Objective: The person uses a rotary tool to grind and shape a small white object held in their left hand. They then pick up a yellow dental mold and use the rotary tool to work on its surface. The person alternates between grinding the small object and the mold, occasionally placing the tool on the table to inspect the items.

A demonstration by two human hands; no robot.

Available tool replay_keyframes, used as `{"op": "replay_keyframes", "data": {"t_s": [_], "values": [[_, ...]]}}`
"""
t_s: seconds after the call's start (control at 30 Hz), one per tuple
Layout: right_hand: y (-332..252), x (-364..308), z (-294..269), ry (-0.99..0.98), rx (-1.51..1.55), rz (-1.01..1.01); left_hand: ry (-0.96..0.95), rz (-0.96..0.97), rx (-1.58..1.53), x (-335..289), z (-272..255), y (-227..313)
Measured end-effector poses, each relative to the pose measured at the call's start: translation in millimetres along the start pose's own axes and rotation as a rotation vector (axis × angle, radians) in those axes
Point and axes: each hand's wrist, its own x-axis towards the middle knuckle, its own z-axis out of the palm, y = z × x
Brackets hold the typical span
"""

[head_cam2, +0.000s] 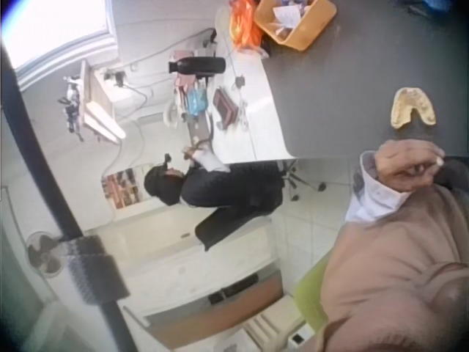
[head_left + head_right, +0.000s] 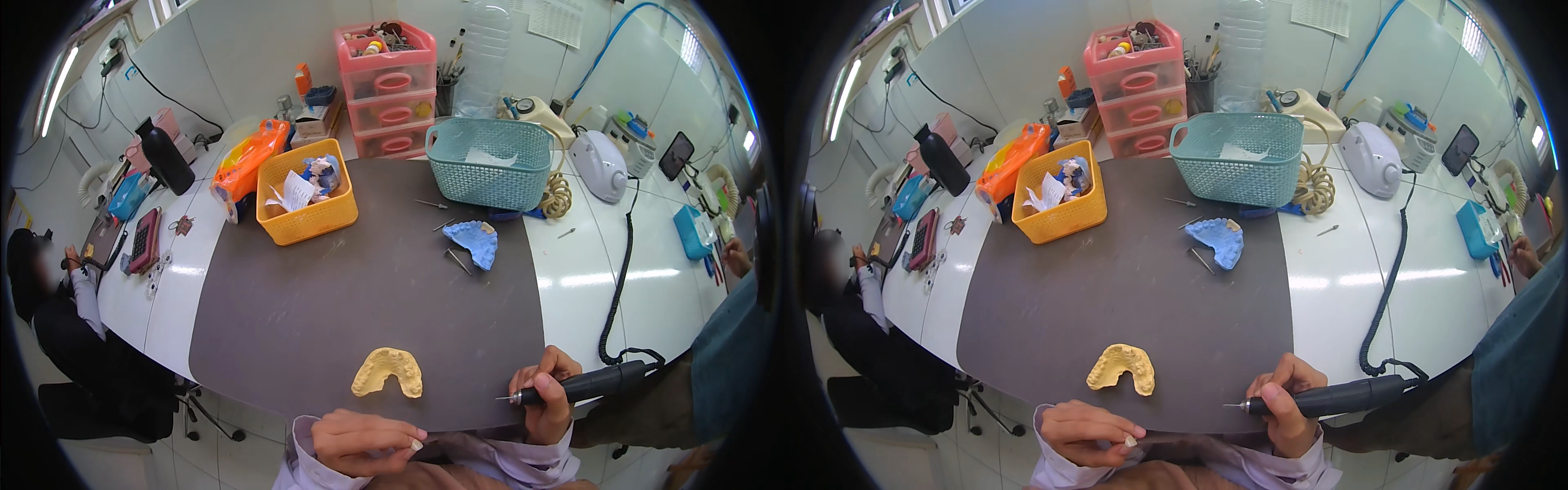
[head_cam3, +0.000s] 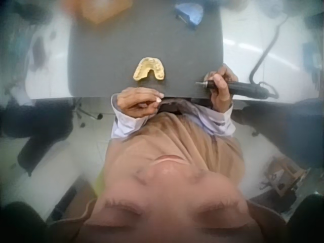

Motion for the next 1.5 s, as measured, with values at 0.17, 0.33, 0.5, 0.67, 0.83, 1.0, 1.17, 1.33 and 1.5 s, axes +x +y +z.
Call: {"op": "replay_keyframes", "data": {"t_s": [0.17, 0.33, 0.5, 0.67, 0.83, 1.0, 1.17, 1.33, 1.5], "values": [[2, 1, -2, -0.028, 0.001, 0.013, 0.016, 0.043, 0.049, 2, -3, 7], [-14, 2, -3, -0.162, 0.037, 0.257, 0.047, 0.108, 0.119, -1, -13, 11], [-23, 10, -4, -0.107, -0.168, 0.354, 0.218, 0.117, 0.251, -12, -29, 5], [-27, 21, 10, 0.042, -0.453, 0.232, 0.44, 0.057, 0.307, -40, -51, 3], [-29, 31, 28, 0.027, -0.551, 0.136, 0.509, -0.056, 0.247, -43, -52, 4], [-24, 37, 27, 0.044, -0.736, 0.128, 0.339, -0.202, 0.197, -23, -51, 10], [-17, 39, 33, 0.052, -0.687, 0.078, 0.429, -0.319, 0.102, -8, -41, 8], [-18, 41, 33, 0.013, -0.848, 0.132, 0.419, -0.378, 0.084, -7, -40, 7], [-19, 43, 38, -0.119, -1.13, 0.074, 0.378, -0.388, 0.051, -12, -42, 5]]}}
